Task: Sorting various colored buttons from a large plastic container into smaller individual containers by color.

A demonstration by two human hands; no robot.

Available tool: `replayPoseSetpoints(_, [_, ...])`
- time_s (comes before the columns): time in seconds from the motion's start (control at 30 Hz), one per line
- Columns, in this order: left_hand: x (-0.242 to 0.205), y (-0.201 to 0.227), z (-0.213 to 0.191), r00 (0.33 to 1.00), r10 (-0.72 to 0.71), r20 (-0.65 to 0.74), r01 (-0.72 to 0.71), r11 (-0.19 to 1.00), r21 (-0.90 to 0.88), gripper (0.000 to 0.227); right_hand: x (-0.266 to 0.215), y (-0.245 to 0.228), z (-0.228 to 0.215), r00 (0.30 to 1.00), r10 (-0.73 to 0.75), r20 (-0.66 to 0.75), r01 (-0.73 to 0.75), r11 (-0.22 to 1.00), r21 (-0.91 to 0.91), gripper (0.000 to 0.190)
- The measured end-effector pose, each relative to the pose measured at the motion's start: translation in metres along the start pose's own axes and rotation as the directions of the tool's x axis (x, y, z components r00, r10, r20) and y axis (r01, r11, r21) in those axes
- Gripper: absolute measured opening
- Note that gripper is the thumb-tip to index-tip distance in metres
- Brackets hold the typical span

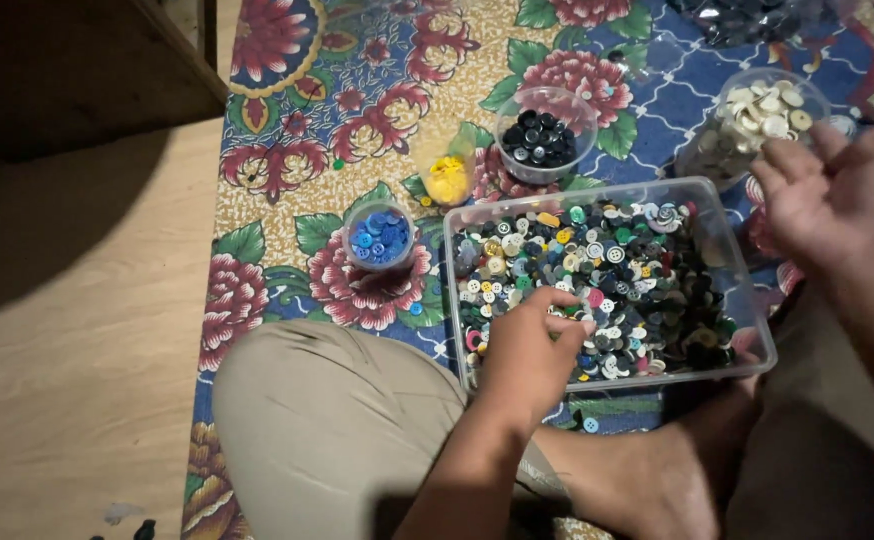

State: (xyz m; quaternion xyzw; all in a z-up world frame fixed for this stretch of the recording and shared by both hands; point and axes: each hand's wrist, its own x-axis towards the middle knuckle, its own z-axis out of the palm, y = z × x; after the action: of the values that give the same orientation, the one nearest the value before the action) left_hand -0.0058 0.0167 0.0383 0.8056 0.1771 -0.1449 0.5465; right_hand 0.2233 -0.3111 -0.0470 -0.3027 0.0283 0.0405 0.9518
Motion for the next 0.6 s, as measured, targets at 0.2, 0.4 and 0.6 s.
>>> replayPoseSetpoints(0.2, [-0.006,-0.010,-0.008,0.999,-0.038,0.016,0.038,0.999,-0.018,0.035,-0.095,0.048,0.089,0.941,0.095,-0.325,-0.058,0.991,0.120,0.020])
replayPoseSetpoints(0.4, [-0.013,-0.022,-0.005,1.000,-0.002,-0.026,0.003,1.000,0.024,0.029,-0.160,0.101,0.115,0.949,-0.083,-0.306,-0.316,-0.184,-0.931,0.044])
replayPoseSetpoints(0.6, [-0.020,-0.013,-0.018,0.998,0.007,0.066,-0.018,0.986,0.168,0.033,-0.171,0.152,0.139,0.960,0.272,0.059,0.149,-0.323,-0.935,0.054])
